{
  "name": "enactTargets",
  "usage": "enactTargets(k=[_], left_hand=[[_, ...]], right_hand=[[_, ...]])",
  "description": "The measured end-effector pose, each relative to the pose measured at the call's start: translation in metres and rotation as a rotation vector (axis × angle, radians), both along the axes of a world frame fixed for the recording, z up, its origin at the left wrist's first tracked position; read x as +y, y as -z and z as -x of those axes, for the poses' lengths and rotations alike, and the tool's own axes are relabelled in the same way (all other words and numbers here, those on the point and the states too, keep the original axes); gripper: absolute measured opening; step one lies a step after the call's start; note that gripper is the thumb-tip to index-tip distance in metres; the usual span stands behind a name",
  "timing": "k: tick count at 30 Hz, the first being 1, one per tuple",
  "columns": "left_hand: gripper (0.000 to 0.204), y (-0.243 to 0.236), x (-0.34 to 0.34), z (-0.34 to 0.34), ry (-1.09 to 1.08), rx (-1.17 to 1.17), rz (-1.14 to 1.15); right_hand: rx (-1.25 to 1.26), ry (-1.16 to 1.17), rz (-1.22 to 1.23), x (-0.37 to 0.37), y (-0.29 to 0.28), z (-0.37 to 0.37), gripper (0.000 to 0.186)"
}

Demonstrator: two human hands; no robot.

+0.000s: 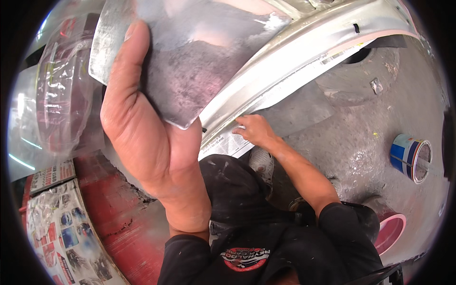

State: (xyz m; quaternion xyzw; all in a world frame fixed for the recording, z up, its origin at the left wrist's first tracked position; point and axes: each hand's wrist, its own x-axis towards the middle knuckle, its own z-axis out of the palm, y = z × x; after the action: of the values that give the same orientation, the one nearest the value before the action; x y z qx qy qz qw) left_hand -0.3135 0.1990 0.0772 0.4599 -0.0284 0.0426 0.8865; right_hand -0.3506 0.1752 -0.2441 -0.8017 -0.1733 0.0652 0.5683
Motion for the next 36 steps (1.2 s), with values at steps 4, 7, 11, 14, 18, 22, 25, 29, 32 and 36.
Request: enactTargets(k=[4,7,11,14,18,22,25,29,32,36], left_hand=[[0.018,0.01,-0.012,-0.003,-0.039,-0.012,-0.065],[0.018,0.013,-0.012,-0.005,0.042,0.006,-0.041],[0.018,0.014,-0.012,-0.008,0.003,0.031,-0.04],[0.019,0.015,-0.013,-0.01,0.004,0.034,-0.011],[0.019,0.015,-0.013,-0.013,-0.001,0.045,-0.02],[0.02,0.012,-0.015,-0.015,-0.062,0.058,-0.049],[0.02,0.012,-0.011,-0.021,-0.103,0.114,-0.053],[0.021,0.013,-0.022,-0.009,0.119,0.073,0.053],[0.022,0.011,-0.025,-0.008,0.136,0.078,0.047],[0.022,0.016,-0.026,-0.018,-0.032,0.093,-0.045]], right_hand=[[-0.078,0.099,0.111,0.019,-0.006,0.015,0.036],[-0.186,0.148,0.11,0.039,0.008,0.023,0.043],[-0.173,0.218,-0.055,0.047,0.017,0.013,0.034],[-0.138,0.219,0.086,0.045,0.02,0.009,0.025],[-0.2,0.328,-0.117,0.034,0.031,0.003,0.017],[-0.145,0.409,-0.103,0.014,0.027,-0.003,0.014],[-0.036,0.423,-0.081,-0.004,0.016,-0.006,0.015],[0.009,0.514,-0.185,-0.014,0.017,-0.009,0.017],[0.132,0.583,-0.273,-0.02,0.015,-0.012,0.017],[0.358,0.602,-0.368,-0.04,-0.003,-0.018,0.022]])
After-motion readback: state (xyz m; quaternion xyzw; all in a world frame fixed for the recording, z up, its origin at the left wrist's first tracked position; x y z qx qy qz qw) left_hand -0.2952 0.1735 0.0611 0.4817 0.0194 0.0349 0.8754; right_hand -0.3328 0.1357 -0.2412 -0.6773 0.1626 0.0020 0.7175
